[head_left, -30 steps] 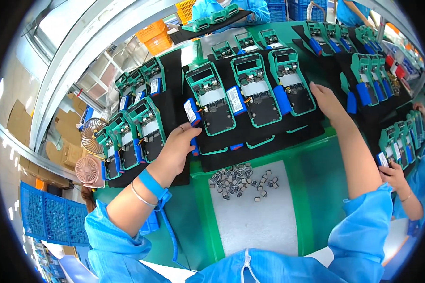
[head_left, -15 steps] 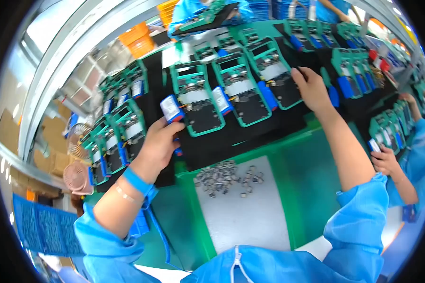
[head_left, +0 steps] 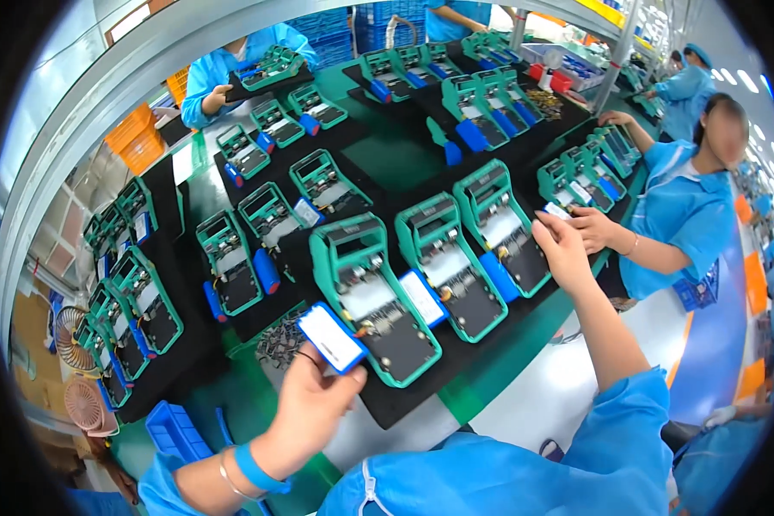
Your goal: The person assembles electronic devices by hand, placing internal components and batteries into plastic electronic device housings on an assembly line.
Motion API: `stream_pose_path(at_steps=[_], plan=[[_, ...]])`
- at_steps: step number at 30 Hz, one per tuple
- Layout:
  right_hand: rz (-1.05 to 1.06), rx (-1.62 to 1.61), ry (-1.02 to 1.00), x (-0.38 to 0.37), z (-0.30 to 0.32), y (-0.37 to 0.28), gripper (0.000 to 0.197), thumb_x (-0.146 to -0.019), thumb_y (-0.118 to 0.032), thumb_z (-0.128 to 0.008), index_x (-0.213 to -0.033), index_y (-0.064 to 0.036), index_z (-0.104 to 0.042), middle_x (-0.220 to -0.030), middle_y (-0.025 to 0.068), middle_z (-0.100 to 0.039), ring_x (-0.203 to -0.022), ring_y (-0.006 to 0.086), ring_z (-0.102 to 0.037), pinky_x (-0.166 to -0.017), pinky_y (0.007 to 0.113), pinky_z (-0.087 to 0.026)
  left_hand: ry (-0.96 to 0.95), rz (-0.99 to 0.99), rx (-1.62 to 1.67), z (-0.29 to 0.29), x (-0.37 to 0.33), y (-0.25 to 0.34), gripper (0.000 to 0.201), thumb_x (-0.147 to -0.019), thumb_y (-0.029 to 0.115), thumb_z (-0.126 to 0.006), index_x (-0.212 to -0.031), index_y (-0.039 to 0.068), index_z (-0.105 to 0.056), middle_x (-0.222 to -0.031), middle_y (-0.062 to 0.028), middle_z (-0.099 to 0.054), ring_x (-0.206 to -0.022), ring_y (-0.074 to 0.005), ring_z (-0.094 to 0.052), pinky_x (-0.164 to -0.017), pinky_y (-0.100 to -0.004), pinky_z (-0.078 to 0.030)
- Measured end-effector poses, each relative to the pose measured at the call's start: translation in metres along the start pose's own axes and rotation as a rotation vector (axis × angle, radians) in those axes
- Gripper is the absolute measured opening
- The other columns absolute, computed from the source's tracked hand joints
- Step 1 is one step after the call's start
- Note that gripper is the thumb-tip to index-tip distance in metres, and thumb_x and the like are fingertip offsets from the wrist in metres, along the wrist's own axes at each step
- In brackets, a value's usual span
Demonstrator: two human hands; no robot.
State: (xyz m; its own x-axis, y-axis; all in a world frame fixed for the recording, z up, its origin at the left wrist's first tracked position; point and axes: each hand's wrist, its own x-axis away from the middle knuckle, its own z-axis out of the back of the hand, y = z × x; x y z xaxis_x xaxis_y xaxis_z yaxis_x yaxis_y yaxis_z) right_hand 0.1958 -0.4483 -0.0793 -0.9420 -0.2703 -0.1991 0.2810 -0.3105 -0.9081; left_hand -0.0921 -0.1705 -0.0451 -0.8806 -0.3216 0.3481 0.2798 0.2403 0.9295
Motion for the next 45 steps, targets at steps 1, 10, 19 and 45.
stream_pose_path(at_steps=[1, 10, 19, 45], plan=[[-0.037, 0.015, 0.012, 0.007, 0.012, 0.01, 0.042, -0.097, -0.024, -0.067, -0.125, 0.0059, -0.06, -0.086, -0.0018, -0.063, -0.072, 0.0025, -0.051, -0.06, 0.02, -0.039, -0.033, 0.033, 0.019, -0.01, -0.004, -0.01, 0.046, -0.09, 0.005, -0.068, -0.131, 0.005, -0.046, -0.108, -0.0053, -0.062, -0.065, -0.0071, -0.055, -0.054, -0.0238, -0.045], [0.16, 0.407, 0.226, 0.014, 0.033, 0.07, 0.023, -0.094, -0.017, -0.064, -0.112, -0.0038, -0.07, -0.112, 0.0153, -0.069, -0.108, 0.0321, -0.063, -0.095, 0.039, -0.048, -0.089, 0.118, 0.04, -0.061, -0.032, -0.081, 0.039, -0.096, 0.003, -0.058, -0.131, -0.002, -0.041, -0.118, -0.0115, -0.057, -0.082, -0.0157, -0.064, -0.072, -0.0309, -0.059], [0.329, 0.231, 0.244, 0.042, 0.0, 0.021, 0.02, -0.094, -0.005, -0.06, -0.113, -0.0019, -0.065, -0.121, 0.0117, -0.06, -0.111, 0.022, -0.059, -0.092, 0.031, -0.048, -0.27, 0.085, -0.037, -0.079, -0.049, -0.084, 0.049, -0.098, 0.004, -0.056, -0.141, -0.006, -0.035, -0.125, -0.0134, -0.055, -0.092, -0.0166, -0.066, -0.084, -0.0307, -0.053], [0.2, -1.358, -1.253, 0.089, -0.083, -0.233, 0.018, -0.096, 0.005, -0.052, -0.082, -0.0076, -0.049, -0.082, 0.0106, -0.062, -0.081, 0.0306, -0.076, -0.096, 0.049, -0.05, -0.168, -0.03, -0.031, 0.053, -0.014, -0.005, 0.043, -0.101, 0.017, -0.06, -0.139, 0.001, -0.048, -0.127, -0.0085, -0.059, -0.106, -0.0129, -0.058, -0.095, -0.0307, -0.049]])
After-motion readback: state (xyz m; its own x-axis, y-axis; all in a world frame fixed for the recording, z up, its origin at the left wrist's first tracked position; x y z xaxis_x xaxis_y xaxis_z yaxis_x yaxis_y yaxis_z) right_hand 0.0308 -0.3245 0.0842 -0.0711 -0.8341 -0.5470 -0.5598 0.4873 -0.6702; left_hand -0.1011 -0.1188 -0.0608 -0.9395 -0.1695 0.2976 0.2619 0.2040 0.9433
